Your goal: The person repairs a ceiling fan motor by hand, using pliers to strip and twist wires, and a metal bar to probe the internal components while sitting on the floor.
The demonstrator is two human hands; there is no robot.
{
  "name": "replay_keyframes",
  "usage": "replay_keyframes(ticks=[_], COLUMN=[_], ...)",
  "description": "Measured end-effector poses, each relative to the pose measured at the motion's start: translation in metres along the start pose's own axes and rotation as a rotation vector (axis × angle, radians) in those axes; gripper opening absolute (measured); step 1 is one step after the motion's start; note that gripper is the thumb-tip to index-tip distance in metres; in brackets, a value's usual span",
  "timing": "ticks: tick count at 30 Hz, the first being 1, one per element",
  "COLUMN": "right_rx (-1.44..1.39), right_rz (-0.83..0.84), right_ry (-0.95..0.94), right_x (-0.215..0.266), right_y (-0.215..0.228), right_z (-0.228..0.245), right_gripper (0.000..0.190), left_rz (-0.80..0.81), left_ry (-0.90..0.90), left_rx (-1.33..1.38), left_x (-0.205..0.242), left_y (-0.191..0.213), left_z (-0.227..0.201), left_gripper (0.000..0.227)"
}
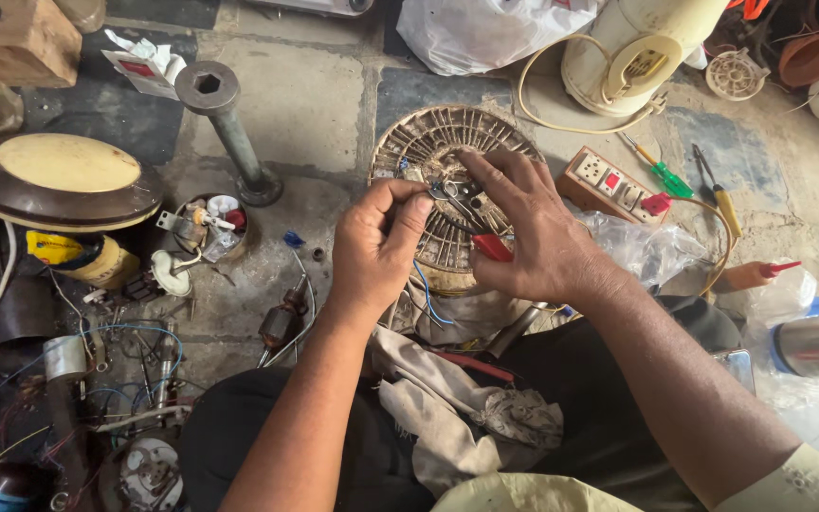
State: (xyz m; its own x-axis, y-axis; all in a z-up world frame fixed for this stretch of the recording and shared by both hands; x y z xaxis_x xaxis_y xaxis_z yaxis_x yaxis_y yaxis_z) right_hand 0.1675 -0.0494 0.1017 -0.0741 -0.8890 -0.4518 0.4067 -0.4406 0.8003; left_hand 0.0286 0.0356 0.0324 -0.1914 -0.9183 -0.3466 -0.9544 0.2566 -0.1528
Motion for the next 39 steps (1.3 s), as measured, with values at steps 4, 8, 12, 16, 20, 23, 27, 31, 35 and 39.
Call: replay_keyframes(ticks=[4,8,12,16,20,23,27,31,35,39], right_rx=[0.011,0.023,0.017,-0.549,-1.100,-1.222,-1.686,-1.820,-1.923,-1.786], right_rz=[0.019,0.035,-0.061,-0.312,-0.371,-0.281,-0.255,-0.287,-0.235,-0.066], right_ry=[-0.017,-0.032,-0.003,-0.729,-1.187,-1.263,-1.190,-1.000,-0.821,-0.952], right_x=[0.000,0.003,0.020,0.069,0.130,0.136,0.114,0.094,0.088,0.100], right_y=[-0.002,-0.006,-0.013,-0.044,-0.085,-0.095,-0.081,-0.048,-0.022,-0.009], right_z=[0.000,-0.007,-0.031,-0.095,-0.083,-0.065,-0.042,-0.028,-0.014,-0.004], right_gripper=[0.104,0.103,0.099,0.025,0.029,0.031,0.032,0.032,0.032,0.031], left_rz=[0.032,0.027,-0.077,-0.252,-0.328,-0.385,-0.496,-0.593,-0.664,-0.633], left_ry=[-0.001,-0.016,0.028,0.268,0.290,0.331,0.409,0.537,0.648,-0.394], left_rx=[-0.047,-0.071,0.108,0.541,0.620,0.607,0.551,0.478,0.345,-0.678], left_x=[0.000,0.000,-0.005,-0.021,-0.021,-0.019,-0.010,0.012,0.064,0.113], left_y=[-0.002,-0.001,0.009,0.032,0.035,0.035,0.039,0.040,0.052,0.057], left_z=[0.002,0.002,0.005,0.013,0.009,0.008,0.019,0.040,0.045,-0.073], left_gripper=[0.013,0.013,0.013,0.016,0.022,0.021,0.018,0.015,0.025,0.049])
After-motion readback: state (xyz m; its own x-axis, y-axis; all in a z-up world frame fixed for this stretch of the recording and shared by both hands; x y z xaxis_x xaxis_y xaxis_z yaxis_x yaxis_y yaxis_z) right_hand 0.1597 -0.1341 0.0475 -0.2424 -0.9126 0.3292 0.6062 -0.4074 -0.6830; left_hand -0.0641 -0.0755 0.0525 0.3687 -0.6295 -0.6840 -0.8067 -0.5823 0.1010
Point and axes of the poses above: each hand's wrist, its own x-axis away from the middle knuckle, its own y-axis out of the back of the hand, z = x × y, the point moved 7 cm from there along -x, towards the middle knuckle, and after that the axes turned 15 degrees about -z, right-handed, at the moved point
